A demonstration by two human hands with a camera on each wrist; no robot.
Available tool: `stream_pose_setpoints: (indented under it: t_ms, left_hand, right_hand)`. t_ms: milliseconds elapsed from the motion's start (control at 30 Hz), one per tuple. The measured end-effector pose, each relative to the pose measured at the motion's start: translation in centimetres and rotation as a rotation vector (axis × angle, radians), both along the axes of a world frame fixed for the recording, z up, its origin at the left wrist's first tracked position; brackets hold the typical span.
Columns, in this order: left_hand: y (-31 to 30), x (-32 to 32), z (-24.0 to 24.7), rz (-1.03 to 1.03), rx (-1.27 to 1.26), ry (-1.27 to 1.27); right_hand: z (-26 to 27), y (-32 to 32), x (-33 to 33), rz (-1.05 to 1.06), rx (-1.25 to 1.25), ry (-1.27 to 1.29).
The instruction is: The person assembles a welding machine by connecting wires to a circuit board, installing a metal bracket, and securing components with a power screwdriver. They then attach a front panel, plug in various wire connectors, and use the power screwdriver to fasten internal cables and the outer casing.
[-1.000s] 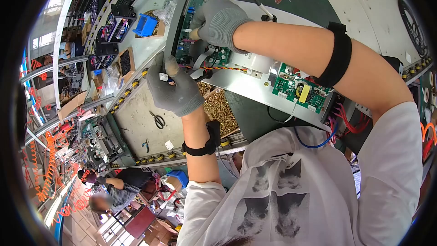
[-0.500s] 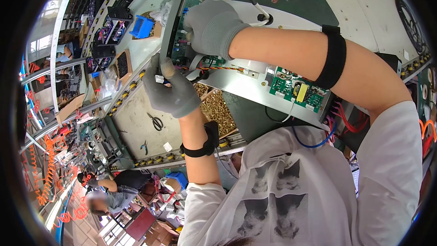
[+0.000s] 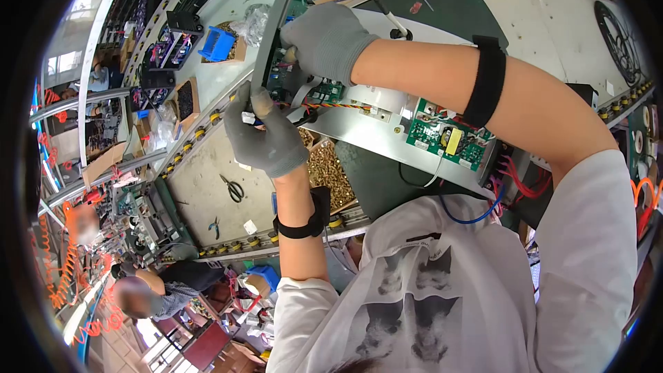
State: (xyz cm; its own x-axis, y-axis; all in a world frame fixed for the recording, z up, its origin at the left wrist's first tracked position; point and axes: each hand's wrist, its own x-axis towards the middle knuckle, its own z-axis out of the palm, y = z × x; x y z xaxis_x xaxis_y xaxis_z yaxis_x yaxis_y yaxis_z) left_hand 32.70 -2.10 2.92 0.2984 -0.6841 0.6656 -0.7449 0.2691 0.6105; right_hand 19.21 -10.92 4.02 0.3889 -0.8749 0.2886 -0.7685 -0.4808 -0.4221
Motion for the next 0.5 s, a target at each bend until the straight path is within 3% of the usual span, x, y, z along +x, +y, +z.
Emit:
stream_pose_setpoints:
  t_ms: [100,167,233,300,367,433,500]
  left_hand:
    - [0.8,0.5,0.4,-0.134,0.127,0.208]
    - [2.5,1.0,0.6,-0.105,0.079,0.155]
    - [5.0,1.3,0.5,0.036,0.006,-0.146]
    - [6.7,1.1,-1.8,-0.079,-0.090,-0.084]
    - [7.8,-0.2,-4.1,-0.253,0.207,0.225]
    - [7.3,-1.3,-2.0,-0.169,0.307,0.178]
    - [6.5,-1.8,-0.5,-0.090,0.410,0.131]
  right_hand:
    - [0.9,-0.9,-0.6,0.083,0.097,-0.083]
    - [2.4,-1.5,-1.5,0.158,0.263,0.004]
    - [4.5,-1.3,-2.7,0.155,0.327,0.100]
    - [5.8,-0.8,-4.0,0.193,0.446,0.176]
    - [4.1,0.0,-4.6,0.228,0.378,0.200]
    - [3.5,0.1,-4.4,0.260,0.312,0.223]
    - [4.4,0.3,-4.1,0.304,0.605,0.259]
